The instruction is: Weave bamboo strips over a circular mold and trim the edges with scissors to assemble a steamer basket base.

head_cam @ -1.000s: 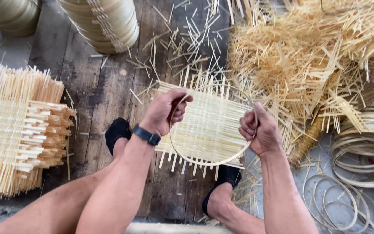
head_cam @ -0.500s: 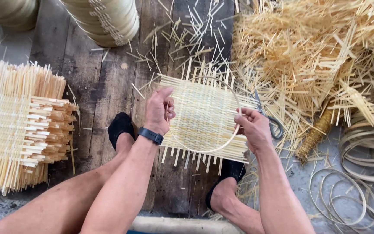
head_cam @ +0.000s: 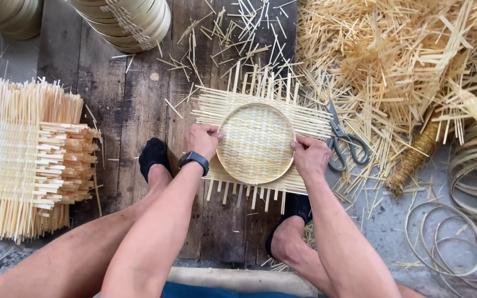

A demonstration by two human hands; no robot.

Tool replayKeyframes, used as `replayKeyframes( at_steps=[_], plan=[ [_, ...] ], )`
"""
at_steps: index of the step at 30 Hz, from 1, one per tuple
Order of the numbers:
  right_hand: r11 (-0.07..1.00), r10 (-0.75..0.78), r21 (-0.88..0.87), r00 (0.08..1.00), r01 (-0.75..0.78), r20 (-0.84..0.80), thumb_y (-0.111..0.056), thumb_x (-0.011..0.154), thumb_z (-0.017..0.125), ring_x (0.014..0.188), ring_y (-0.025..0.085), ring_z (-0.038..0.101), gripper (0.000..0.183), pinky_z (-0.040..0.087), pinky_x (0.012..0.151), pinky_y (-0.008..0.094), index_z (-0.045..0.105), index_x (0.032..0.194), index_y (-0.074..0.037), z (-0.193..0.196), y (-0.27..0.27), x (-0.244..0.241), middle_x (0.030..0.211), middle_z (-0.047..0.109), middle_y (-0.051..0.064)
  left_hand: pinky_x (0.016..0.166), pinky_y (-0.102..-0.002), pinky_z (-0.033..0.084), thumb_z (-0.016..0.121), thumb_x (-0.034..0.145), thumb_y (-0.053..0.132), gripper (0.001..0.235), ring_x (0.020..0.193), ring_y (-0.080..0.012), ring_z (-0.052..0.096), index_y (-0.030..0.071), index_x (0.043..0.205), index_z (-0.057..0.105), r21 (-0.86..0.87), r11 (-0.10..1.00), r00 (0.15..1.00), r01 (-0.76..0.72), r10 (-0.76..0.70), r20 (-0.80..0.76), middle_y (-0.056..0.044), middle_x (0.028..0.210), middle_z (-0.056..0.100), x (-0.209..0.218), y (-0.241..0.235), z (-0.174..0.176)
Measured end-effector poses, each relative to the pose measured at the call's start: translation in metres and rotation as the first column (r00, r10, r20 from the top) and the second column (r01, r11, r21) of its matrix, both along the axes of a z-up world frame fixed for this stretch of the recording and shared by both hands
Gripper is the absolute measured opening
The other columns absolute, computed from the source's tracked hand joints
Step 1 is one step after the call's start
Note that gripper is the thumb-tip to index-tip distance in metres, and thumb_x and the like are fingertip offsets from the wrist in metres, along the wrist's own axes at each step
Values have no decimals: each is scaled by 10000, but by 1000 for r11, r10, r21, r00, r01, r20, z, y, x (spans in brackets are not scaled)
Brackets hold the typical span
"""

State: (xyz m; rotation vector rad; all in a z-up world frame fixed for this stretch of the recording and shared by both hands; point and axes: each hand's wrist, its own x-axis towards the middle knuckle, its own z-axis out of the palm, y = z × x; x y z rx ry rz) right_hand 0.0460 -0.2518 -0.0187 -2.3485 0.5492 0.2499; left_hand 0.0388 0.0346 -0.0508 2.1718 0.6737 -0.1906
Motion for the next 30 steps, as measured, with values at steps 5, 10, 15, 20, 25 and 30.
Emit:
replayKeyframes(
  at_steps=[5, 10, 15, 20, 25, 30],
  plan=[
    [1000, 7, 1, 999, -7, 32, -179, 838, 813, 818, 218, 742, 249, 558, 853, 342, 802, 1078, -113, 3, 0, -11, 914, 783, 125, 775, -336, 572, 855, 780, 144, 123, 776, -199, 741, 150, 901, 836, 30, 999, 999, -13, 14, -48, -63, 872, 789, -5, 0, 4],
    [1000, 16, 10, 998, -17, 63, -193, 845, 816, 809, 227, 746, 236, 568, 841, 337, 804, 1052, -80, -3, -6, -6, 888, 781, 136, 778, -300, 577, 874, 741, 116, 159, 758, -158, 744, 145, 893, 836, -38, 997, 995, -69, 66, -76, -52, 851, 796, 2, 5, -9],
    [999, 15, 35, 999, -17, 40, -191, 838, 831, 802, 189, 743, 237, 577, 829, 327, 808, 1049, -84, -10, -7, -6, 902, 785, 114, 693, -276, 596, 875, 737, 59, 170, 733, -131, 741, 65, 899, 822, -228, 966, 990, -125, 106, -94, -62, 839, 798, -2, 16, -22],
    [992, -39, 117, 998, 45, -58, -198, 847, 827, 744, 190, 716, 248, 588, 757, 339, 805, 1071, -94, -5, -11, -1, 860, 788, 117, 651, -288, 620, 863, 772, 22, 177, 728, -158, 743, 10, 932, 789, -447, 878, 976, -173, 92, -196, -89, 856, 787, 8, 23, -32],
    [993, -3, 118, 998, 11, -67, -196, 825, 850, 698, 142, 708, 248, 569, 723, 290, 815, 1048, -91, -15, -18, 13, 842, 788, 101, 655, -277, 643, 832, 774, 22, 192, 737, -151, 755, 15, 958, 776, -497, 831, 956, -247, 125, -266, -84, 875, 787, 20, 23, 5],
    [983, 14, 183, 998, -3, -59, -179, 818, 840, 745, 109, 718, 244, 576, 743, 280, 814, 1044, -90, -20, -25, 6, 862, 797, 81, 651, -285, 609, 853, 791, 26, 191, 715, -165, 723, -11, 959, 771, -520, 830, 965, -202, 78, -250, -108, 877, 775, 11, 24, -2]
  ],
)
